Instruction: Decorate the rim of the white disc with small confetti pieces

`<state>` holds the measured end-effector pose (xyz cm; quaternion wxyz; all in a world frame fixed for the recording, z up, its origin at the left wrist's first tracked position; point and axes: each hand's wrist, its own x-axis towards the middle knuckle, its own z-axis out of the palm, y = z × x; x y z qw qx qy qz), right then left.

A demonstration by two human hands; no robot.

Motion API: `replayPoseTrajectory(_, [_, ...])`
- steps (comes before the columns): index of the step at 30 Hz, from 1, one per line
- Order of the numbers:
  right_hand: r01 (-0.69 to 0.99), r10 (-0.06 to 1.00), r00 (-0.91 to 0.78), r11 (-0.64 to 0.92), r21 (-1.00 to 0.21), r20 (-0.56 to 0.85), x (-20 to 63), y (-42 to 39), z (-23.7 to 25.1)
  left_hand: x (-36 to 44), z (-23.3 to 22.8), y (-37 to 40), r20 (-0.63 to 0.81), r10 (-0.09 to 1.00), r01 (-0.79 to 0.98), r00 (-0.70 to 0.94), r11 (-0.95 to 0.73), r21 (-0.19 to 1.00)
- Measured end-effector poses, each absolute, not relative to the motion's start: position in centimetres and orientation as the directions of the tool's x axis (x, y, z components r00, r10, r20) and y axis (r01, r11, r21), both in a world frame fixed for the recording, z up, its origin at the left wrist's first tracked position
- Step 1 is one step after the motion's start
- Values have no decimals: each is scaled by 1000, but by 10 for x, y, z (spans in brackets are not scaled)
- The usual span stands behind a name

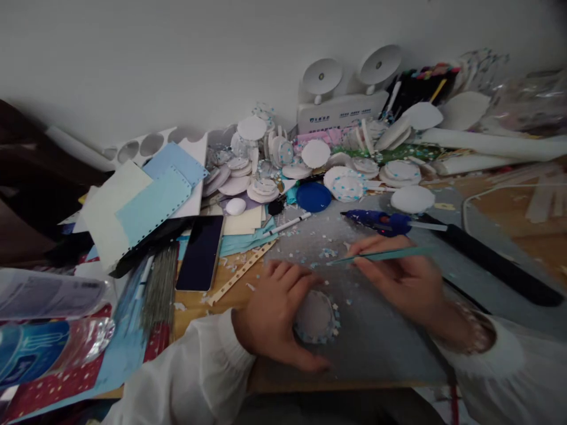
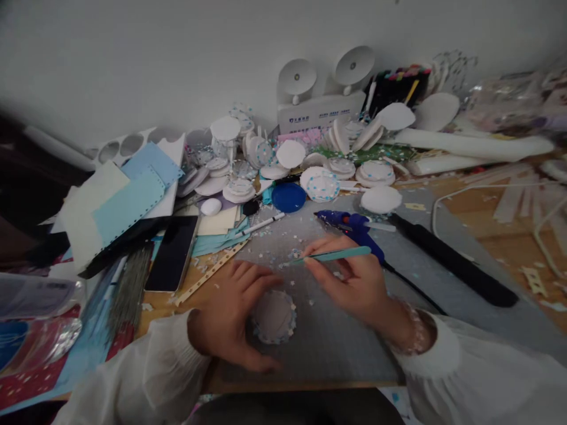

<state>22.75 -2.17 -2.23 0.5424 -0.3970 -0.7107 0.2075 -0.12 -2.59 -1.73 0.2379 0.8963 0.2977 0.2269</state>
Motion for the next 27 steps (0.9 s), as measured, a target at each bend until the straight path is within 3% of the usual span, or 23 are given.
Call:
replayPoseTrajectory(3, [203,899,-59,436,-877,433,227,-26,-28,1,-22,-25,239,639,474,731,-727,497])
replayPoseTrajectory(7, [125,950,-80,310,-942,302,226,-27,-29,2,-23,-24,254,648,483,718,-726,489])
replayPoseTrajectory(27, [59,979,-124,172,-983,164,221,-30,-36,1,-25,-26,369,613,413,698,-767,491])
